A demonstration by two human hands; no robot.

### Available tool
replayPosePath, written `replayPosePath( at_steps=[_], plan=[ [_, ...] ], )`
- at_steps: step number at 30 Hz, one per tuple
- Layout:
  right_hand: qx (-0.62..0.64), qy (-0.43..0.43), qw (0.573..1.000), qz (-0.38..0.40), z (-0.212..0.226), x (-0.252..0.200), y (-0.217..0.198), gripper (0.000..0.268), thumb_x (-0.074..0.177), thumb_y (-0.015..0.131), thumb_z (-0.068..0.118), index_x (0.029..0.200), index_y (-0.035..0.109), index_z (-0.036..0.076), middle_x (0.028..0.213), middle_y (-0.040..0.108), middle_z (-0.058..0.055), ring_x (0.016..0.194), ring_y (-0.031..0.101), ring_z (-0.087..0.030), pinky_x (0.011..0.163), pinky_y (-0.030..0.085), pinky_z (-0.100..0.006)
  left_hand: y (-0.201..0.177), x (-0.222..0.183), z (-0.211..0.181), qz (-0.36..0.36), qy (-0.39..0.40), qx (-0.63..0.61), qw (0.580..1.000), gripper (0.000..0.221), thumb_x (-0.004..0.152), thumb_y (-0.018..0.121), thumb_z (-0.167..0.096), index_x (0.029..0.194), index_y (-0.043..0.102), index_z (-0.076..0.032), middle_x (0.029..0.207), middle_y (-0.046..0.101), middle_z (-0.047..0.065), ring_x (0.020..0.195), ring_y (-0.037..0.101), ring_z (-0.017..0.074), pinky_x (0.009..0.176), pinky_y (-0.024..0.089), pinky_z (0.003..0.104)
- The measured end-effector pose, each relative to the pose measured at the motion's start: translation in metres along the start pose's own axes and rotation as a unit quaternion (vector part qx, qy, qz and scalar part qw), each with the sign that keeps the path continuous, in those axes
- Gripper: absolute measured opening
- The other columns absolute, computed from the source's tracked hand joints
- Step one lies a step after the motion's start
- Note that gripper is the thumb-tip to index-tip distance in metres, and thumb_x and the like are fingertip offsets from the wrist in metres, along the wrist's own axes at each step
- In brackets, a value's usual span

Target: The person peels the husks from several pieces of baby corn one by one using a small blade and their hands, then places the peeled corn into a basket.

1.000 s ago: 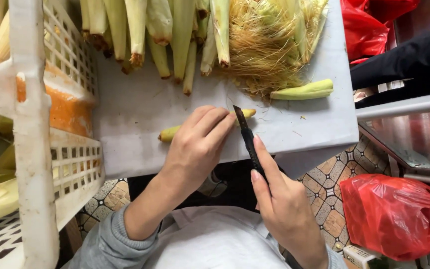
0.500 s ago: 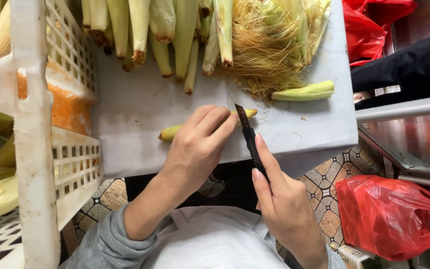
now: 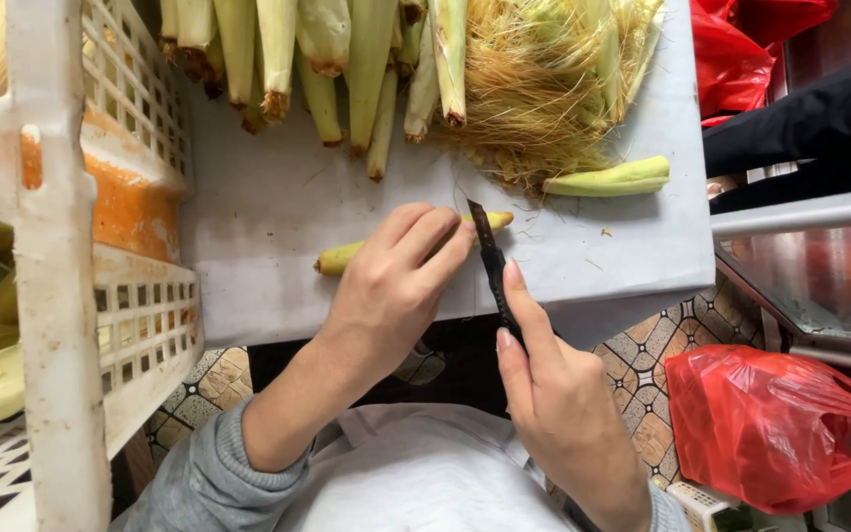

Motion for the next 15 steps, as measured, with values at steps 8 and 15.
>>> replayPosePath(
  at_steps=[8,15],
  plan=[
    [-0.039,-0.007,0.999,-0.005,0.0028,0.0052,0.0048,0.058,0.102,0.051,0.017,0.158,0.038,0.008,0.087,0.071,-0.02,0.058,0.062,-0.041,0.058,0.047,-0.049,-0.0005,0.0031,0.0001,0.003,0.02,0.022,1.0,0.01,0.101,0.058,0.012,0.11,0.063,0.013,0.102,0.06,0.018,0.089,0.056,0.033,0.083,0.055,0.042],
    [-0.04,-0.009,0.999,-0.007,0.0011,0.0057,0.0034,0.058,0.102,0.053,0.016,0.158,0.04,0.01,0.08,0.071,-0.019,0.056,0.061,-0.041,0.059,0.046,-0.049,-0.0001,0.0042,0.0031,0.022,0.017,0.021,0.999,0.013,0.1,0.056,0.013,0.111,0.063,0.013,0.099,0.059,0.017,0.085,0.054,0.032,0.079,0.052,0.042]
  ],
)
Point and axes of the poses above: each hand's wrist, its own x-axis towards the middle knuckle, its own y-axis out of the palm, z = x × y, the point moved 5 cm from there along x, towards the middle knuckle
